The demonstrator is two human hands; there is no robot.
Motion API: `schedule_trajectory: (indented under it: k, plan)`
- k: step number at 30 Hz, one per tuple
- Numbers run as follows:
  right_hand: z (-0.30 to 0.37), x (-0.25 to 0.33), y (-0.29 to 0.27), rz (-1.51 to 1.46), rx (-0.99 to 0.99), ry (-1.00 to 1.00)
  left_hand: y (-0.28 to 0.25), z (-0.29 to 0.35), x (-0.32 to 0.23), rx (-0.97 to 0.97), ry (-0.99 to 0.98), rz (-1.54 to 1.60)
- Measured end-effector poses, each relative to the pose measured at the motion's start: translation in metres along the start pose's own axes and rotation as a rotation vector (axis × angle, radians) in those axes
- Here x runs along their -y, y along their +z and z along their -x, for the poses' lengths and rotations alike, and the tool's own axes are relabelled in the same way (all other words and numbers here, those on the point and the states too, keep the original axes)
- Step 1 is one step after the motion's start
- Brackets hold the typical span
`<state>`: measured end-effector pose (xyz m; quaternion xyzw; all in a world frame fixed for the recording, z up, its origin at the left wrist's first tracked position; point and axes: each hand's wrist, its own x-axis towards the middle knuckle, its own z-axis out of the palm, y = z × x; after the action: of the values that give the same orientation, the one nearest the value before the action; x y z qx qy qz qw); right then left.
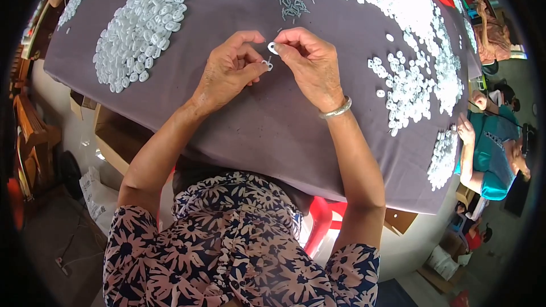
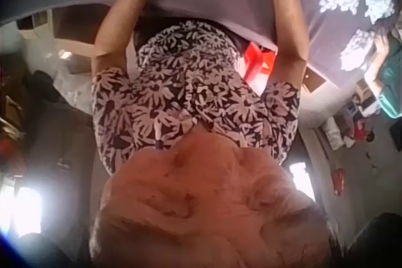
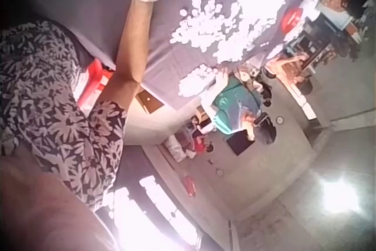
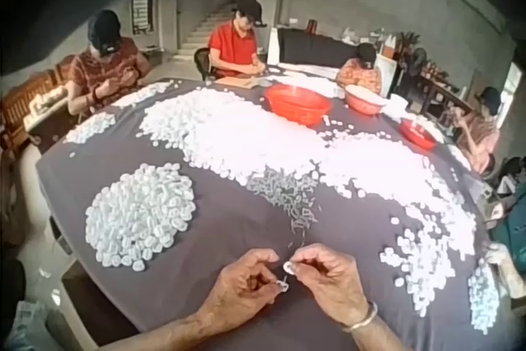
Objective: The person assembles small roller components by hand, repeatedly picking up plastic pieces and metal pins from the table and inserting the pins into the plastic parts.
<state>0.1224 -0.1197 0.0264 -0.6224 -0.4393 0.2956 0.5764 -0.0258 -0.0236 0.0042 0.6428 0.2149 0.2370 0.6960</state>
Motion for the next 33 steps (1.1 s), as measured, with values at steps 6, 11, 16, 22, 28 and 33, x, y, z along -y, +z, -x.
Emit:
schedule_trajectory:
  k: [6,11,16,22,28,33]
  plan:
    - [0.0025,-0.0018,-0.0003,0.001,0.01,0.007,-0.001,0.0009,0.0006,0.024,0.009,-0.047]
    - [0.0023,0.0,0.0,-0.021,0.019,0.031,-0.0013,0.0002,0.0032,0.028,0.043,-0.086]
    - [0.0028,-0.0001,0.0009,0.011,0.03,0.003,-0.0014,0.0007,0.0046,0.026,0.07,-0.085]
    - [0.0032,-0.0003,-0.0013,0.024,0.048,0.001,-0.0011,0.0007,0.0034,0.03,0.072,-0.114]
    - [0.0043,0.0015,-0.0008,0.053,0.066,-0.005,-0.002,0.0009,0.004,0.026,0.067,-0.128]
    - [0.0065,-0.0029,0.0013,0.055,0.091,-0.005,-0.0014,0.0012,0.0032,0.02,0.055,-0.117]
